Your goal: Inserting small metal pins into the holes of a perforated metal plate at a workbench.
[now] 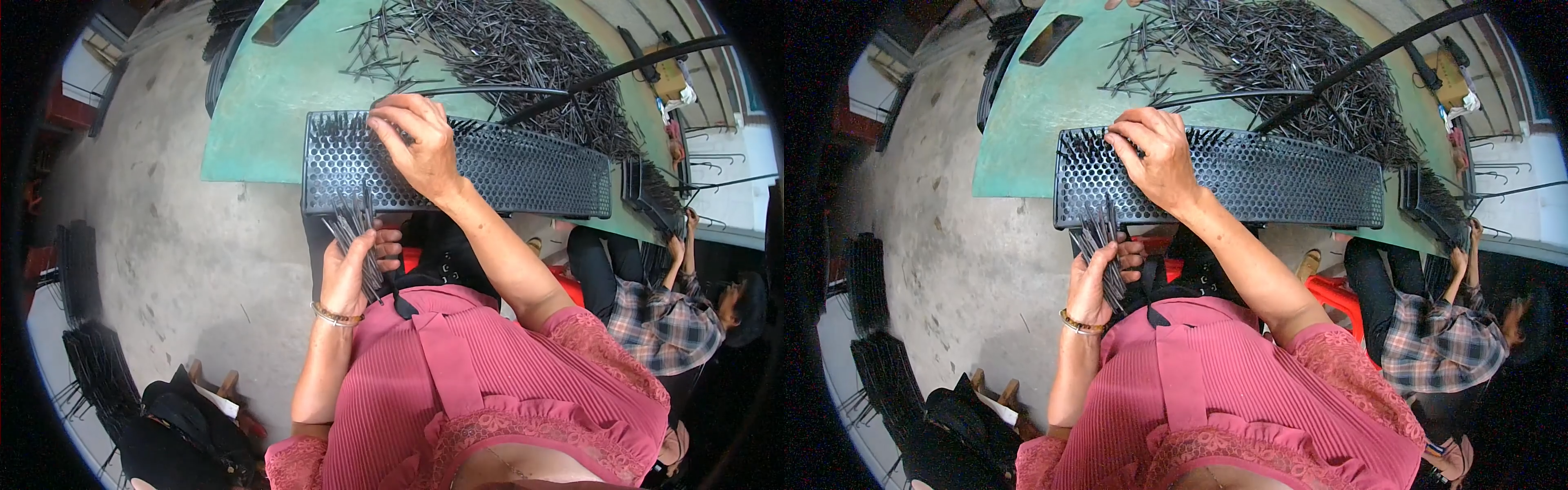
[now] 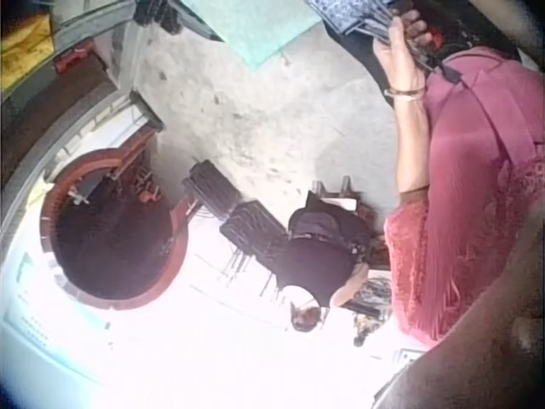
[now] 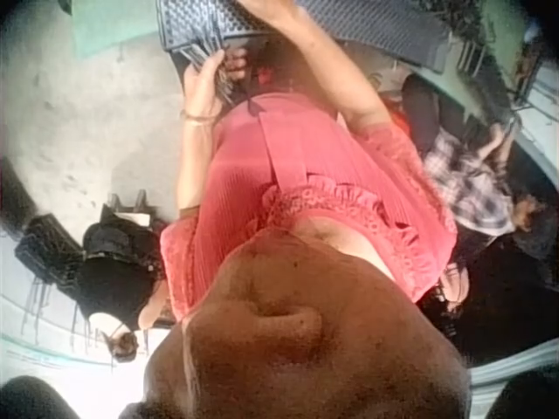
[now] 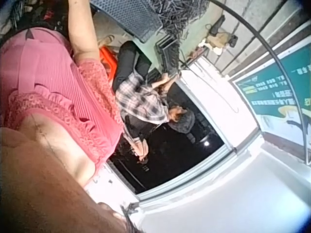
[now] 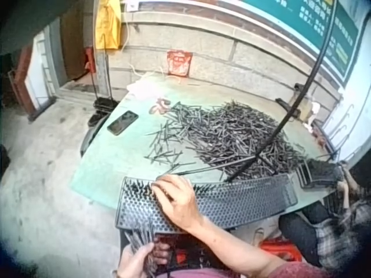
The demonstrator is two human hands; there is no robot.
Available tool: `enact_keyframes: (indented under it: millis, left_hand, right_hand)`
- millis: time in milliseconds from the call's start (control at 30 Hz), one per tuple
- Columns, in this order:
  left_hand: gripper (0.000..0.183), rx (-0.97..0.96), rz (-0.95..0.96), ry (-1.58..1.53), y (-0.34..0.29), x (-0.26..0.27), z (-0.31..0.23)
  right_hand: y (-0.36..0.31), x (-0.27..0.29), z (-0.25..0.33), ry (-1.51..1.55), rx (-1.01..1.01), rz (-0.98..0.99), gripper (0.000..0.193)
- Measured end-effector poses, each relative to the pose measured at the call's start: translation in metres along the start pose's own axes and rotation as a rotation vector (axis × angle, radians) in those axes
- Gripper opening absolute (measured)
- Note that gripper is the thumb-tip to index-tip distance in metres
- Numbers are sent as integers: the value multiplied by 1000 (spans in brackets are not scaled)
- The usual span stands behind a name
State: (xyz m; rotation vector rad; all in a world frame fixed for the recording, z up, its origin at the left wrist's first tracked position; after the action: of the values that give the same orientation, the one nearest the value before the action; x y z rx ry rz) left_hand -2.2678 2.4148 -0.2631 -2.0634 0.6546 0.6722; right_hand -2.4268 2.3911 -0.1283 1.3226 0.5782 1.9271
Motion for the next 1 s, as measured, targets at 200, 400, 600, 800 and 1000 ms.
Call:
enact_keyframes:
  millis: [200,400,600,800,1000]
  left_hand:
    - [24,-1,-32,27,1,7,2]
    - [24,35,-3,13,1,1,0]
    - [24,-46,65,53,-1,-20,-13]
    - [30,-34,5,80,-2,-18,-3]
    - [33,15,18,118,-2,-30,14]
  right_hand:
    - [-14,0,6,-38,54,-27,13]
    - [-10,18,9,-43,14,-81,24]
    - [-56,-25,-3,555,-677,684,25]
    - [-75,-28,-23,782,-829,697,23]
    - [-16,16,-51,704,-577,212,18]
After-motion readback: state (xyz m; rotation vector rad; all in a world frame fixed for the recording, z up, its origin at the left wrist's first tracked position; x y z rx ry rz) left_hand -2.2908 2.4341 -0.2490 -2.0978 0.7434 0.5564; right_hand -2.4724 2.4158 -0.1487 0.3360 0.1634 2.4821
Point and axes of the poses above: each hand's wrist, its own y-axis towards the middle knuckle, its own x-axis out of the back of the hand, z = x × y, the point moved 10 cm from there along y, towards the middle knuckle, and after that the axes turned 10 degrees about -y, right-handed, at the moved point
